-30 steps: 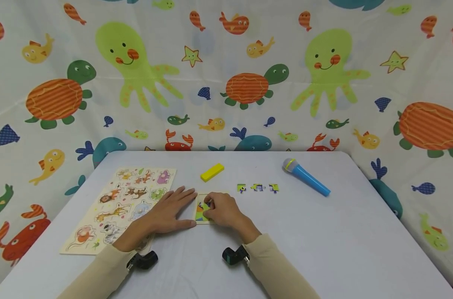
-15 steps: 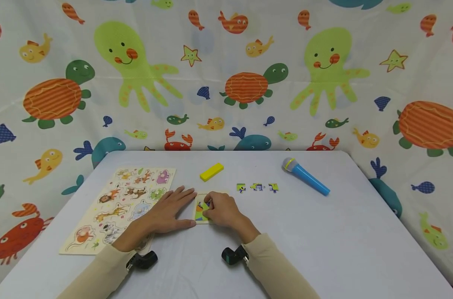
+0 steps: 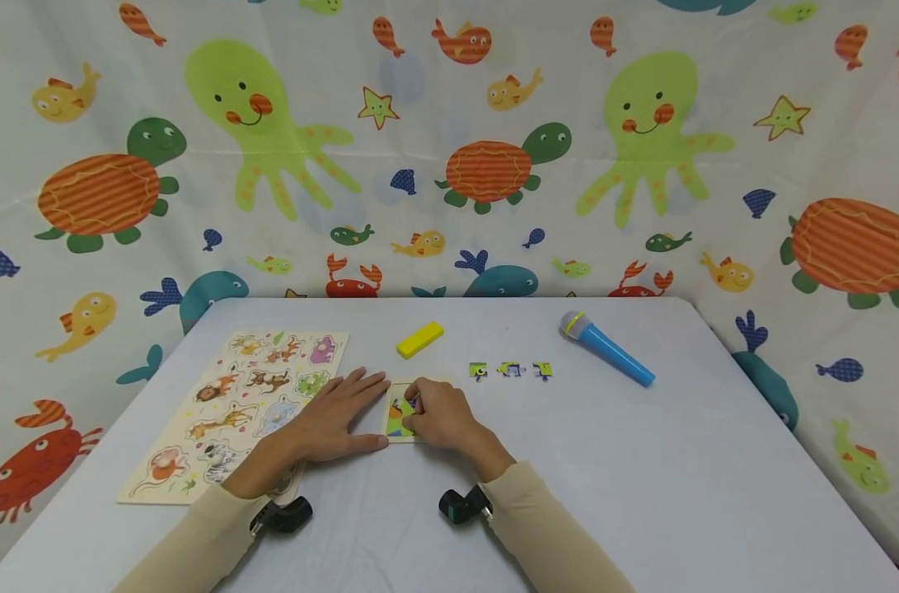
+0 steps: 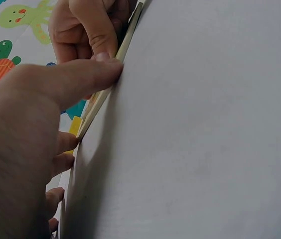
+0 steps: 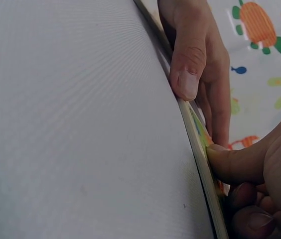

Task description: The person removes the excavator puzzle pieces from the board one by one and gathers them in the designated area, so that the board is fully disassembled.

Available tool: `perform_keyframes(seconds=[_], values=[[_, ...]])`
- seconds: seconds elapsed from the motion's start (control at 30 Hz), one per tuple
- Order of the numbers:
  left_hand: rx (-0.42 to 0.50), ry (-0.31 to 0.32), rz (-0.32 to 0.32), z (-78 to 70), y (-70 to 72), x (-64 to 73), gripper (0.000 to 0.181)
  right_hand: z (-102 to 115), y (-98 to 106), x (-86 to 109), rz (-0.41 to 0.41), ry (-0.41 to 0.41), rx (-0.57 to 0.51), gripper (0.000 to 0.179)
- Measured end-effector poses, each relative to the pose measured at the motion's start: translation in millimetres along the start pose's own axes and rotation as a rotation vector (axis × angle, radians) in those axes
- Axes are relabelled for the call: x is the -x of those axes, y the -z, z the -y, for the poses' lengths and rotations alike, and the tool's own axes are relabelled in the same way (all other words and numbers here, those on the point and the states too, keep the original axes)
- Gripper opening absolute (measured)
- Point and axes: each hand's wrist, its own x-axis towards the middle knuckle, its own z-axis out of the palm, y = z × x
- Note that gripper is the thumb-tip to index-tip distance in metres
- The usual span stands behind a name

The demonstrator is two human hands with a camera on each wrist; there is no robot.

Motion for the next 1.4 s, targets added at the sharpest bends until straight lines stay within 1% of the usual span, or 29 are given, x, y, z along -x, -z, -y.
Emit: perform_keyframes(seconds=[0.4,0.7,0.87,1.07,1.13,1.3,1.4], values=[[-0.006,-0.004,0.001,0.3,-0.1,0.1,0.093,-2.9,-0.6,0.5,-0.016,-0.007,-0.034,0.032],[0.002,-0.001,0.003,0.9,-0.6,0.2,0.093,-3.8,-1.2,-0.1,-0.04,0.006,-0.046,0.031],[0.012,0.003,0.008,0.3,0.1,0.9,0.093,-3.5,-2.9,0.7,-0.044,-0.005,-0.062,0.028],[0.002,0.0,0.005,0.1,-0.2,1.0,0.093,-2.6,-5.1,0.8,-0.058,-0.012,-0.063,0.029],[-0.001,-0.003,0.003,0.0,0.0,1.2,0.093,-2.5,-5.7,0.7,-0.063,-0.007,-0.055,0.025],[-0.001,-0.006,-0.001,0.5,-0.2,1.1,0.093,-2.9,-6.2,1.3,-0.057,0.016,-0.043,0.006],[0.001,-0.006,-0.001,0.7,-0.5,0.7,0.093,-2.8,-5.4,1.5,-0.058,0.04,-0.046,0.007]])
